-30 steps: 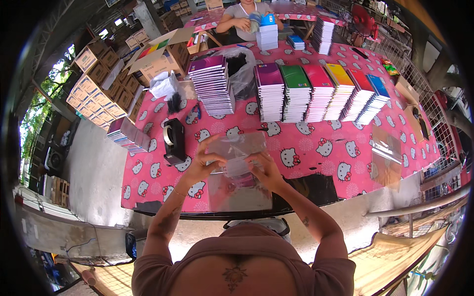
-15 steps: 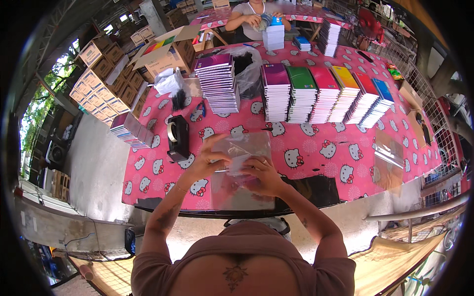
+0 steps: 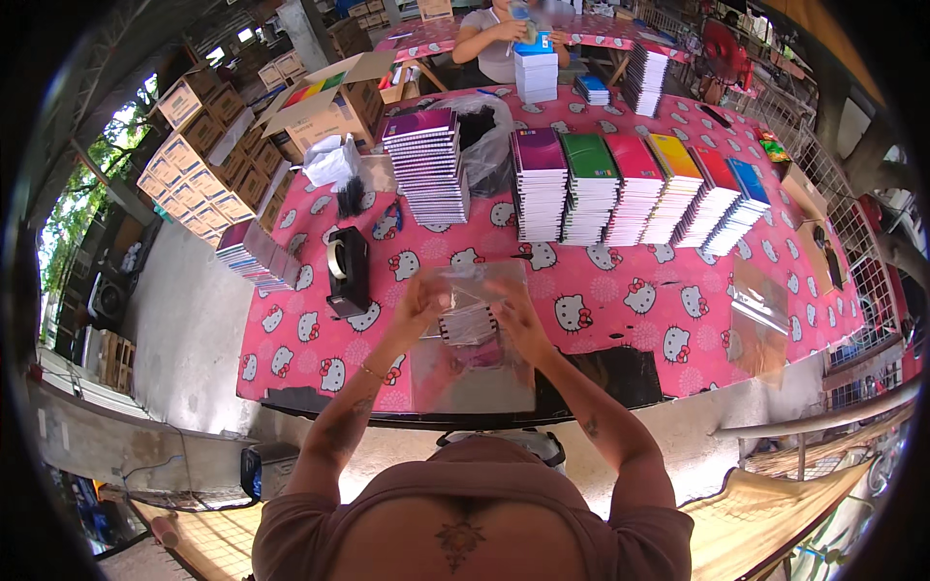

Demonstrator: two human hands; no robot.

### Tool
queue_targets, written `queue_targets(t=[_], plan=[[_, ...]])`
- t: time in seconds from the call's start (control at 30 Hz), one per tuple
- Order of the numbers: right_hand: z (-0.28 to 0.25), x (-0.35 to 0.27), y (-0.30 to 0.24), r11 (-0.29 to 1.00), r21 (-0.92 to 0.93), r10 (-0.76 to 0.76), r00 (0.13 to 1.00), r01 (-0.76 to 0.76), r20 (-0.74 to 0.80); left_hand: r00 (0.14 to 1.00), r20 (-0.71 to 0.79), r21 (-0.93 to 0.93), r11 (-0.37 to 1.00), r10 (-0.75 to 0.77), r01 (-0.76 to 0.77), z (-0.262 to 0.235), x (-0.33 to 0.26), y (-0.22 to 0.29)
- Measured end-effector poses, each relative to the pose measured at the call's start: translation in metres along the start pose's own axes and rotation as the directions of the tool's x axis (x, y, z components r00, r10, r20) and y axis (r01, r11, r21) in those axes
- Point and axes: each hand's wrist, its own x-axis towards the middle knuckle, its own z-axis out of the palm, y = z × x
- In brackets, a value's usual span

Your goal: The person places notebooks into plastic bags by hand, seals them, and stacks the finished items on a table.

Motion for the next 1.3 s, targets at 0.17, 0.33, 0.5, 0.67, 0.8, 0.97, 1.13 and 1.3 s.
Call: queue_targets(t=[0.17, 0.33, 0.5, 0.67, 0.8, 0.97, 1.13, 1.3], plan=[[-0.009, 0.036, 0.021, 0.942, -0.009, 0.305, 0.844, -0.335, 0.442, 0.935, 0.274, 0.016, 0.973, -0.228, 0.232, -0.008, -0.006, -0.026], [-0.005, 0.021, -0.043, 0.958, -0.187, -0.111, 0.884, 0.216, 0.453, 0.969, 0.211, 0.353, 0.915, 0.127, -0.196, -0.002, -0.021, -0.010], [-0.016, 0.004, -0.030, 0.691, -0.463, -0.270, 0.792, 0.555, 0.547, 0.831, 0.364, 0.769, 0.368, 0.421, -0.523, 0.013, -0.041, 0.029], [-0.005, -0.004, -0.022, 0.739, -0.503, -0.261, 0.878, 0.449, 0.401, 0.924, 0.302, 0.690, 0.615, 0.236, -0.382, 0.017, -0.039, 0.037], [0.010, -0.002, -0.026, 0.828, -0.463, -0.203, 0.938, 0.318, 0.280, 0.981, 0.173, 0.578, 0.797, 0.089, -0.174, 0.017, -0.015, 0.034], [0.011, 0.005, -0.035, 0.739, -0.600, -0.210, 0.951, 0.307, 0.227, 0.975, 0.147, 0.759, 0.613, 0.168, -0.220, 0.026, 0.002, 0.034], [0.012, 0.007, -0.008, 0.966, -0.239, 0.124, 0.987, -0.097, 0.104, 0.954, 0.070, 0.290, 0.921, -0.291, 0.259, 0.005, 0.012, -0.014], [0.007, -0.001, 0.013, 0.968, -0.052, 0.244, 0.969, -0.245, -0.023, 0.983, -0.078, -0.396, 0.900, 0.165, -0.182, -0.015, 0.011, -0.046]])
